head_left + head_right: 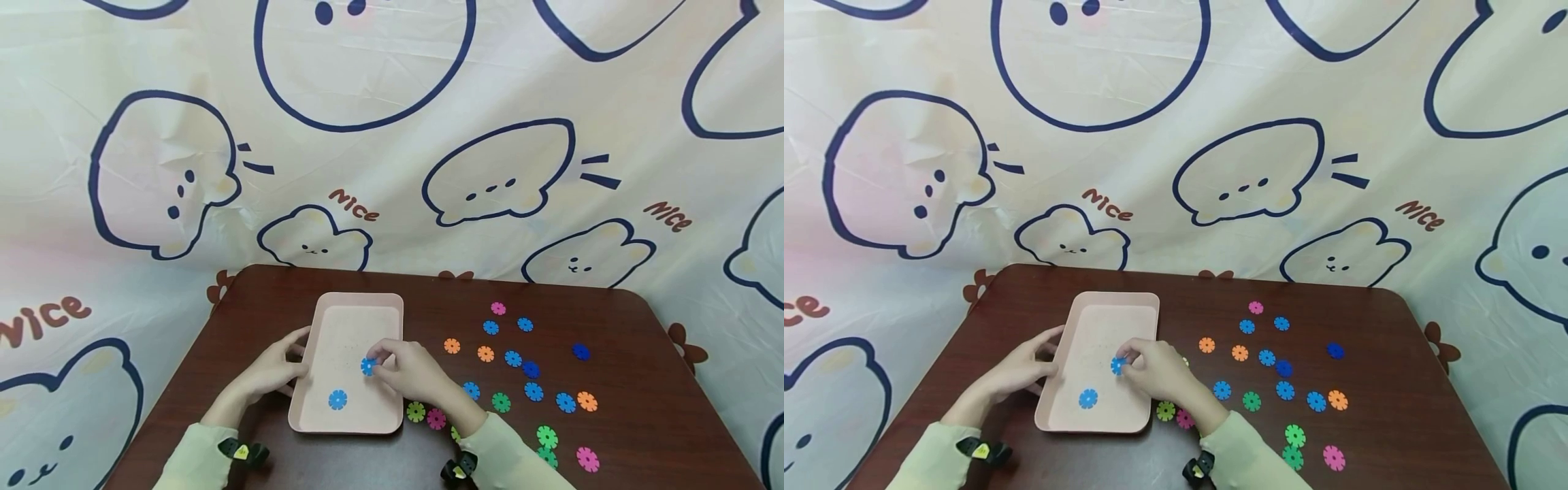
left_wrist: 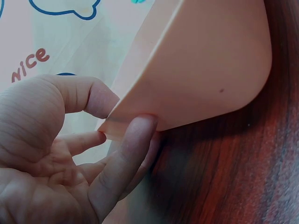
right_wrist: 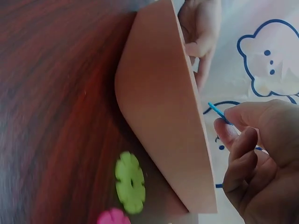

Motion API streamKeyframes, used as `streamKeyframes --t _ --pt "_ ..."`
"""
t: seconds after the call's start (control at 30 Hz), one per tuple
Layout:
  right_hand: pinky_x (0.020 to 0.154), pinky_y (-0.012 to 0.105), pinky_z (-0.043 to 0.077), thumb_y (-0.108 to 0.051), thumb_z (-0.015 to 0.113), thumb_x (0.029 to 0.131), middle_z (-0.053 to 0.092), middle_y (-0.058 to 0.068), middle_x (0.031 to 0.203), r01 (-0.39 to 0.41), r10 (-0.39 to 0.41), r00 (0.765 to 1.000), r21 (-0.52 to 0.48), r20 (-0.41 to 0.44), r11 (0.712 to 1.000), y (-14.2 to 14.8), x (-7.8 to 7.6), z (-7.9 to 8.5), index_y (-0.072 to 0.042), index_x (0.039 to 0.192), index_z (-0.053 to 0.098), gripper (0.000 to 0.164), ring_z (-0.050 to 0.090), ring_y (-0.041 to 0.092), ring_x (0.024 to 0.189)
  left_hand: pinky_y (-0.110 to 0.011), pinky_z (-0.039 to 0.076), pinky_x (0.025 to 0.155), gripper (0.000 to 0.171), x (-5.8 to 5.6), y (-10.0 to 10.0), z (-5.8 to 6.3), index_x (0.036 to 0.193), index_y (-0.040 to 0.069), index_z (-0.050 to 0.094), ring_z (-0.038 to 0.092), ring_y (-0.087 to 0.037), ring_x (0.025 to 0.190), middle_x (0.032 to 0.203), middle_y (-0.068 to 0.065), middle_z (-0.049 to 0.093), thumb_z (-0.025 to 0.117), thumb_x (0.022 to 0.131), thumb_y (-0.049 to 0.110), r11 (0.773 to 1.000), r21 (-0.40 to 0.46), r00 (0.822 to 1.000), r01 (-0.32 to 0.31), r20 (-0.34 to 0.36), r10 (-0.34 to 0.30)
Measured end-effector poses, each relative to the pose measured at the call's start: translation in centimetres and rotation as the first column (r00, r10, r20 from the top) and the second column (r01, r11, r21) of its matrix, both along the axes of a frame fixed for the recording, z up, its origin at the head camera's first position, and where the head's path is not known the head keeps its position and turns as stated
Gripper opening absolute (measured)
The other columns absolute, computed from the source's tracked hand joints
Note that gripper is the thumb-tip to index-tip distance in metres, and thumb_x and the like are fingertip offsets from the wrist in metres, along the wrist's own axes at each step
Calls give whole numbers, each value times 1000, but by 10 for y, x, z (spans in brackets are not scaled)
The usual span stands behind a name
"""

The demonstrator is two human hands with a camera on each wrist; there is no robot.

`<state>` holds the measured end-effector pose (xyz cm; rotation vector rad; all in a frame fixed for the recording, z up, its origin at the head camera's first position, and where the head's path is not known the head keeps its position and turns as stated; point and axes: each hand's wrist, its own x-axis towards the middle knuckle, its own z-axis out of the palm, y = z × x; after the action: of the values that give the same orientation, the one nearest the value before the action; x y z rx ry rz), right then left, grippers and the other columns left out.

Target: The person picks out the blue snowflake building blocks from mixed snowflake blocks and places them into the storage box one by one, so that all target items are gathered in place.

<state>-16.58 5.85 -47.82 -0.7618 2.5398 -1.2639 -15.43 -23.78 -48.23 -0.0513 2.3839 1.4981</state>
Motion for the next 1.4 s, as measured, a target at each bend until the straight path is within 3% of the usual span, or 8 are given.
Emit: streamKeyframes --t 0.23,0.57,0.9,1.07,1.4 --pt "49 23 44 -16 72 95 65 -15 88 -20 20 1000 -9 8 1000 -19 -2 -9 -21 107 74 13 52 6 59 -46 61 58 81 0 0 -2 161 10 34 68 -28 84 126 -24 54 67 87 3 1000 10 1000 -2 -2 2" --pt "71 21 50 -18 76 91 64 -16 84 -18 20 999 47 -31 999 -47 -2 -16 -21 99 75 9 59 0 77 -46 62 59 81 -2 -1 -4 161 10 34 68 -28 86 126 -24 54 68 88 4 1000 7 1000 -3 3 3" --pt "68 23 48 -17 76 87 63 -17 78 46 -42 998 118 -39 992 -63 -4 -25 -21 98 75 11 57 0 74 -48 62 60 80 -1 -2 -4 161 9 33 68 -28 86 126 -24 54 68 89 5 1000 24 1000 11 -3 -10" --pt "66 22 47 -19 77 88 61 -17 78 59 -46 995 157 -85 986 -63 -4 -25 -18 102 75 14 55 1 71 -48 62 61 80 -2 -2 -5 161 8 33 68 -28 86 126 -24 54 68 89 5 1000 27 1000 13 -7 -13" --pt "66 23 47 -20 73 90 61 -14 84 58 -33 991 197 -129 979 -55 -2 -14 -17 110 76 21 54 4 74 -48 62 60 80 -2 -2 -5 161 8 33 68 -28 86 126 -25 54 69 90 5 1000 25 1000 11 -8 -11"
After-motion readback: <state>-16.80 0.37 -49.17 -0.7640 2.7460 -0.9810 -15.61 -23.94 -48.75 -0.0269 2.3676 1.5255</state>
